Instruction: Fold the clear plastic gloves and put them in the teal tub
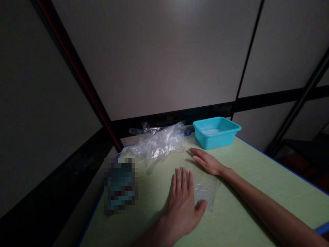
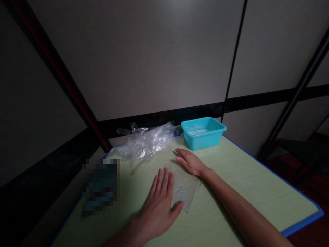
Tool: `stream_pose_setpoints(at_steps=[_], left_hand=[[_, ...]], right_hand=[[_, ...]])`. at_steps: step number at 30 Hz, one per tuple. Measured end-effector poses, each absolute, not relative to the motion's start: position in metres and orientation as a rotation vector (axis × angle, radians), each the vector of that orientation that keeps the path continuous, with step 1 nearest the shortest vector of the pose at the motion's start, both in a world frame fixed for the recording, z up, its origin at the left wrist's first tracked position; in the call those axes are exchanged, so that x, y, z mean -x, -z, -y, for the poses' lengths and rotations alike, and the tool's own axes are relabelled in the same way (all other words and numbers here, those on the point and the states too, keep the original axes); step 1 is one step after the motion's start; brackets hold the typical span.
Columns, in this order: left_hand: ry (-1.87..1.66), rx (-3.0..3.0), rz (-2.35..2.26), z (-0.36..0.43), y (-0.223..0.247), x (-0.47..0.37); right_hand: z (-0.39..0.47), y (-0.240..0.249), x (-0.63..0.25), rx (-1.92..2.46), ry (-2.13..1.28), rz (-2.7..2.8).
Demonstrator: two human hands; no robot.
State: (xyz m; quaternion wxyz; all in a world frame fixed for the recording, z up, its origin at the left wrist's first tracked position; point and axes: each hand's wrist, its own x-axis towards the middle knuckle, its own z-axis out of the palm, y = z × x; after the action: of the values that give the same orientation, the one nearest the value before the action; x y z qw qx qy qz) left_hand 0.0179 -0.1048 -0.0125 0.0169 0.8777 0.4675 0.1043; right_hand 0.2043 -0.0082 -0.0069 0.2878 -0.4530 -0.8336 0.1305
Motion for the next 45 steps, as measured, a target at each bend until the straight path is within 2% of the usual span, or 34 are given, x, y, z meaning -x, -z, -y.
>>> stream_pose_setpoints(at_steps=[12,18,20,25,31,35,45], left_hand=[[-0.464,-2.675,-1.394,0.105,0.01,-0.019],[-0.962,-2.262,-1.219,0.084,0.003,-0.009],[-1.016,-2.088,-1.072,0.07,-0.004,0.001],[-0.928,-1.93,-0.918,0.05,-0.015,0.026],[-0.973,-2.008,-1.091,0.048,-0.006,0.033],[-0.951,-2.146,-1.09,0.047,-0.001,0.033],[-1.007,-2.506,-0.871,0.053,-0.003,0.034]], right_hand=[[0.011,0.002,-0.204,1.124,-0.346,2.127],[0.022,-0.019,-0.207,1.037,-0.296,2.145],[0.037,-0.032,-0.206,1.02,-0.261,2.204],[0.099,-0.051,-0.197,0.919,0.095,2.717],[0.143,-0.023,-0.187,1.023,0.509,2.73],[0.148,-0.01,-0.188,1.006,0.599,2.734],[0.147,-0.015,-0.218,1.178,0.729,2.697]])
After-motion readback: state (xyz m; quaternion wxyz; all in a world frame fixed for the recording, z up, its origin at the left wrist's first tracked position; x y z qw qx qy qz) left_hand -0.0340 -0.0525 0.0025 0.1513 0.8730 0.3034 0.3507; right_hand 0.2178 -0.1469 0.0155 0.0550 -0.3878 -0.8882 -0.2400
